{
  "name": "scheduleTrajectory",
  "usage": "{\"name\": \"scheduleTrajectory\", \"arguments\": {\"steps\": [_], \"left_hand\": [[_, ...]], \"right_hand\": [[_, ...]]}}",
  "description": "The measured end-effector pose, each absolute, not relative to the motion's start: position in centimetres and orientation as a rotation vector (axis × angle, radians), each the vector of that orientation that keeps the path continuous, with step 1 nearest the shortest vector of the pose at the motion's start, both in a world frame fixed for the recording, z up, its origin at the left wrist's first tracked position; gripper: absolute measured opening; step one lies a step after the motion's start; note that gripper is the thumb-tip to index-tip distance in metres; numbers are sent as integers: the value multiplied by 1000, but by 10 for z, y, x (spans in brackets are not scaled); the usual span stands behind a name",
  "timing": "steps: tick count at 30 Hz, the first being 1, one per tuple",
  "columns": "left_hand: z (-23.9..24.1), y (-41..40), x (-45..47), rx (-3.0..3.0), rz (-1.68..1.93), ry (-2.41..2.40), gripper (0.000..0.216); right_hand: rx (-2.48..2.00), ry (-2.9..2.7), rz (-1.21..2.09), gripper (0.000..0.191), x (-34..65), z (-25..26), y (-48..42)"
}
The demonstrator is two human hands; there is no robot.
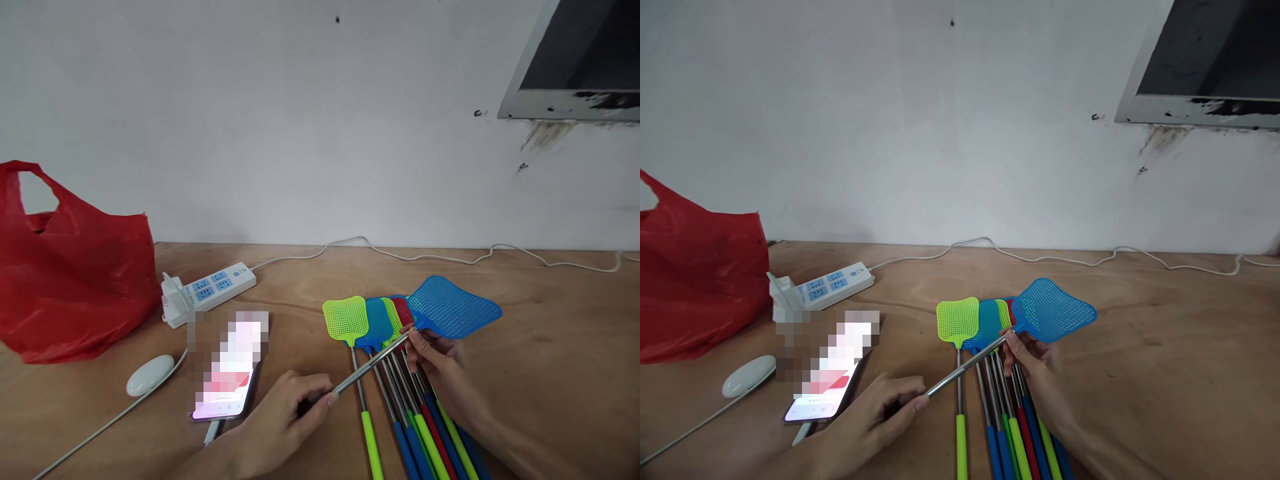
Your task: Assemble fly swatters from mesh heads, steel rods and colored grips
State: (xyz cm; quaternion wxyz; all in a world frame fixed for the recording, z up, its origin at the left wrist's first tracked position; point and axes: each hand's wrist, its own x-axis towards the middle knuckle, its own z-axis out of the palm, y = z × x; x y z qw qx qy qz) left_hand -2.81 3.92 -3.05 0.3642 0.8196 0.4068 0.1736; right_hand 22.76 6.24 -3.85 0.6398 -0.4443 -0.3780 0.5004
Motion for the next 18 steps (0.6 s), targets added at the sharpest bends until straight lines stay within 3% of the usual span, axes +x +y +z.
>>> {"name": "scheduleTrajectory", "arguments": {"steps": [7, 13, 18], "left_hand": [[-37, 37, -30, 2053, 380, 1106, 44], [-36, 36, -32, 2086, 361, 1140, 43], [-41, 30, -32, 2122, 381, 1156, 39]], "right_hand": [[-952, -824, 1272, 30, 231, -39, 64], [-939, -763, 1348, 43, 232, -41, 65], [-1024, -795, 1240, 44, 228, -43, 63]]}}
